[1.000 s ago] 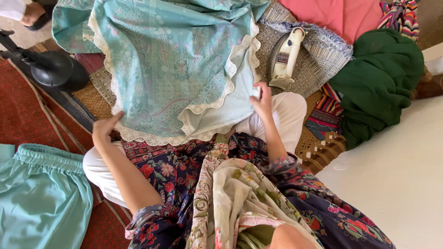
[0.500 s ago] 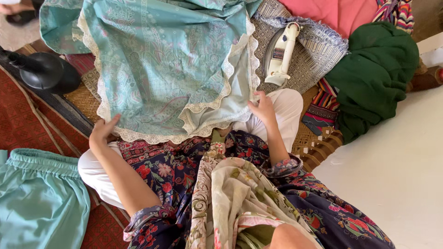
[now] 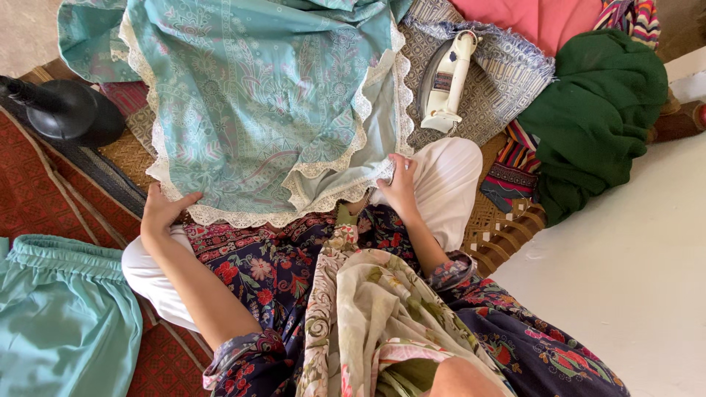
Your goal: The person irons a light blue patterned garment on a woven mat on the floor. They use a white electric iron to smooth the fabric, frequently adjusting and unfolding the garment to reach different sections.
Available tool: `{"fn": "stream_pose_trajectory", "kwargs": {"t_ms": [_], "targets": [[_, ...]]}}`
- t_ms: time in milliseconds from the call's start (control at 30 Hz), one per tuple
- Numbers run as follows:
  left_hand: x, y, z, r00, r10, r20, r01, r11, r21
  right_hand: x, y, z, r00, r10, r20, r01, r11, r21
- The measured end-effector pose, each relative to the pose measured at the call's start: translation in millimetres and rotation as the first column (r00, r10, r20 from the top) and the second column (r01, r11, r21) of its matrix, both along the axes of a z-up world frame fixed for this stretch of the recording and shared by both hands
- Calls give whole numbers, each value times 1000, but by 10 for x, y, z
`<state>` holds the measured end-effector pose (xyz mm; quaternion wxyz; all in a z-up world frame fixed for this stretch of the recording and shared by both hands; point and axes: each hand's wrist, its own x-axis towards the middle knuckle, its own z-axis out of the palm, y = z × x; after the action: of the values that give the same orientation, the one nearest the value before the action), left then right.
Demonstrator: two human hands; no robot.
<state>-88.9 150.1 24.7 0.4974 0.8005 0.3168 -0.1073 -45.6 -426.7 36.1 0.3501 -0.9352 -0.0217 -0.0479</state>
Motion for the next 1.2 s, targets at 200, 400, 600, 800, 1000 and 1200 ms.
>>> {"fn": "stream_pose_trajectory", "kwargs": {"t_ms": [200, 400, 600, 800, 1000, 1200], "targets": [[-89, 237, -253, 948, 217, 233, -159, 956, -245, 42, -210, 519, 950, 44, -308, -93, 985, -146], [-60, 313, -510, 997, -23, 75, 14, 992, 123, 362, 170, 662, 927, 113, -358, -296, 807, -511], [141, 305, -526, 979, 34, -199, 13, 972, 233, 879, 784, 90, 814, 577, -68, -511, 655, -556], [93, 314, -578, 992, 103, -71, -65, 910, 410, 1090, 605, -295, 745, 665, -42, -583, 620, -525], [-55, 320, -613, 965, 162, 206, -245, 836, 491, 1066, -73, 139, 770, 554, -317, -636, 625, -452], [-21, 349, -604, 949, 305, 83, -309, 837, 451, 1095, -456, 380, 595, 335, -731, -693, 674, -256]]}}
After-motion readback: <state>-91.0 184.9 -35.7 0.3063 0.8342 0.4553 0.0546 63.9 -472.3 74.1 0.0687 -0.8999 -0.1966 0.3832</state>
